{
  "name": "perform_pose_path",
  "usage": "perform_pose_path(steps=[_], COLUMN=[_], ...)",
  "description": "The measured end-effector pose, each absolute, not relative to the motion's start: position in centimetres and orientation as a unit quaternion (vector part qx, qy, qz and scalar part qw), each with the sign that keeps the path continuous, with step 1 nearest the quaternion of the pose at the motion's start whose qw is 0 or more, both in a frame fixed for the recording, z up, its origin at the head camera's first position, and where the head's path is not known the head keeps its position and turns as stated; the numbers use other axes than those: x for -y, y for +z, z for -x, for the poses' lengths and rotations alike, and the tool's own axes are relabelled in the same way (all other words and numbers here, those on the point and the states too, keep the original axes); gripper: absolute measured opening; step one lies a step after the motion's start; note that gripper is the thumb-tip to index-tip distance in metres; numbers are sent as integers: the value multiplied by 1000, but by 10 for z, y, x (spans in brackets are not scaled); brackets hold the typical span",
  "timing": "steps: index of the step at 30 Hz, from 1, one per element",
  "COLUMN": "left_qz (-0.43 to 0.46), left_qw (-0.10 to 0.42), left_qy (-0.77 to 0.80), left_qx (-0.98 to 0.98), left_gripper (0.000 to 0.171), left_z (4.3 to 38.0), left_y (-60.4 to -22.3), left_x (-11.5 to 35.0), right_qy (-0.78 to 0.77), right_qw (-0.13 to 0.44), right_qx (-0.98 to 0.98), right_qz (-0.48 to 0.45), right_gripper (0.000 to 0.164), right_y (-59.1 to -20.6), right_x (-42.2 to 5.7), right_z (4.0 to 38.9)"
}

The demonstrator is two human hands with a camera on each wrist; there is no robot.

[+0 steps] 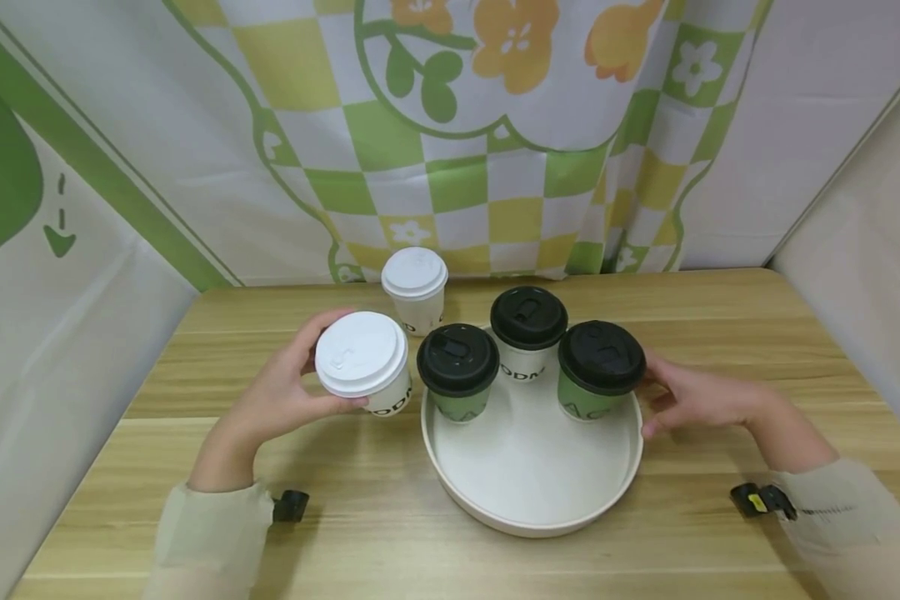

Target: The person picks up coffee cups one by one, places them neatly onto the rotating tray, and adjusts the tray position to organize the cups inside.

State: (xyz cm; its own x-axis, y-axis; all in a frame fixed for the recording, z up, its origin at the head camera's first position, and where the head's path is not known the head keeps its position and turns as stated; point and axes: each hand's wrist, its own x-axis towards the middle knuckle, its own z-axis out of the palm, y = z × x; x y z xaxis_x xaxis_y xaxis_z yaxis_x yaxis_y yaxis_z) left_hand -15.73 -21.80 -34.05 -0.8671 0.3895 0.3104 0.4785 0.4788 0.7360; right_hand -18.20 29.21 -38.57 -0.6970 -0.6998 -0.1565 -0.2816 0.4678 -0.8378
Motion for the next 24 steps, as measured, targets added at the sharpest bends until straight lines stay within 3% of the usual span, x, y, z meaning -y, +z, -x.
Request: perform_pose_path(steps=[15,24], left_qz=[278,304], left_qw=[52,51], left_qy=[-443,-458], left_qx=[851,834], left_gripper=[99,99], left_z=[153,149], left_y=[-334,-330], left_x=[217,213], right_qy=[-391,-394], right_qw=[218,210], right_qx=[-842,-842], right_qz=[300,304], right_gripper=[112,113], right_y=[-380,-379], right_x=[-285,-284], right_z=[167,160])
